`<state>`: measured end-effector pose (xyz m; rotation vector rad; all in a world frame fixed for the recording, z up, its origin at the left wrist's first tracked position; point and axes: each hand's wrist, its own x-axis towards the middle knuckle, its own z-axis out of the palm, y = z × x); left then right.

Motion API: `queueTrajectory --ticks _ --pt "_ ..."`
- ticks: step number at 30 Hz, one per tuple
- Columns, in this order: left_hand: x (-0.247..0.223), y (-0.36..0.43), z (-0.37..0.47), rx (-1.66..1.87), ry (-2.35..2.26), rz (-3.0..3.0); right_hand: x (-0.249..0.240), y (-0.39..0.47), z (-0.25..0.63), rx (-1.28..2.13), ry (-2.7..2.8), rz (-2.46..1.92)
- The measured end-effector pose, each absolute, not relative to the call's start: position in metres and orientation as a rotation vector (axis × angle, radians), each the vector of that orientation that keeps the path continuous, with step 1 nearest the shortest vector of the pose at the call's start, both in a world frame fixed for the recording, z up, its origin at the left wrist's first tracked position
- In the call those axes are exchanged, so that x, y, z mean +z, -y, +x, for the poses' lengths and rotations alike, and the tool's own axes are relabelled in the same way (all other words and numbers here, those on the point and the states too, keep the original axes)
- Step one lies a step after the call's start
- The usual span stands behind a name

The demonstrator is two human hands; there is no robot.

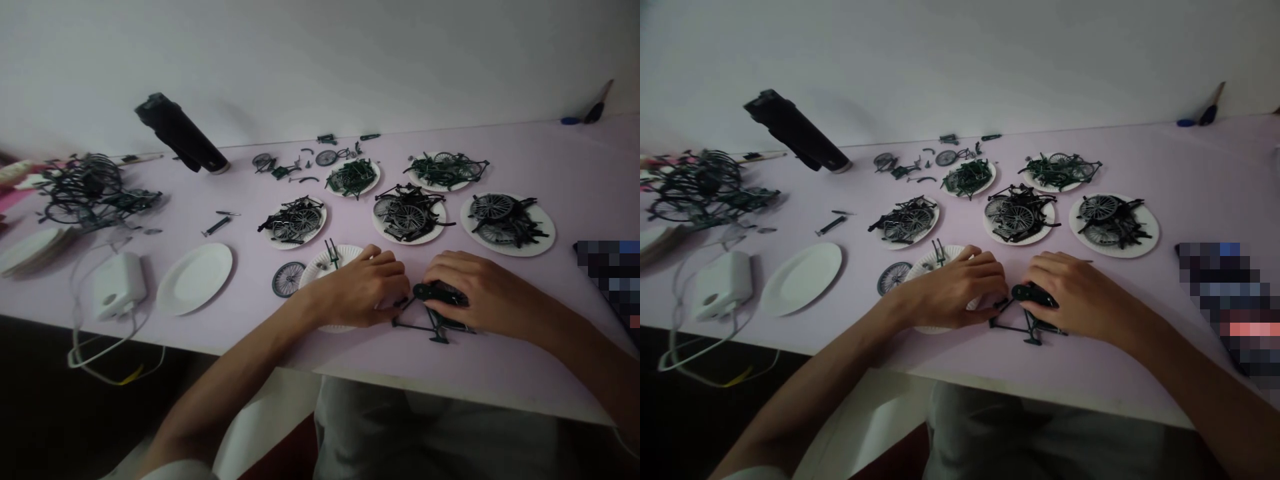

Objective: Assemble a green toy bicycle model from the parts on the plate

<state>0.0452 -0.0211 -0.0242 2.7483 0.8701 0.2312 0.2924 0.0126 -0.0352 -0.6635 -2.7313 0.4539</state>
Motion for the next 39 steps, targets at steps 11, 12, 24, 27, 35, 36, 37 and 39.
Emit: queueTrajectory --ticks 11,12,24,27,35,36,37,39 --pt "-0.03 0.014 0.042 0.361 -0.908 2.817 -0.037 -0.013 0.293 0.411 2.718 -0.635" --pt "-0.029 0.014 0.042 0.411 -0.894 2.809 -0.037 -0.013 0.293 0.398 2.701 -0.62" --pt "-0.036 0.022 0.054 0.81 -0.793 2.738 -0.034 -0.009 0.283 0.473 2.457 -0.52" --pt "-0.037 0.022 0.054 0.853 -0.765 2.674 -0.035 -0.008 0.282 0.448 2.445 -0.478" --pt "-0.034 0.024 0.055 0.947 -0.76 2.611 -0.032 -0.004 0.286 0.449 2.416 -0.628" --pt "-0.033 0.024 0.056 0.944 -0.788 2.599 -0.032 -0.003 0.286 0.458 2.412 -0.637" --pt "-0.032 0.024 0.056 0.938 -0.813 2.58 -0.031 -0.003 0.286 0.46 2.406 -0.638" --pt "-0.031 0.025 0.056 0.939 -0.843 2.539 -0.03 -0.002 0.286 0.452 2.393 -0.626"
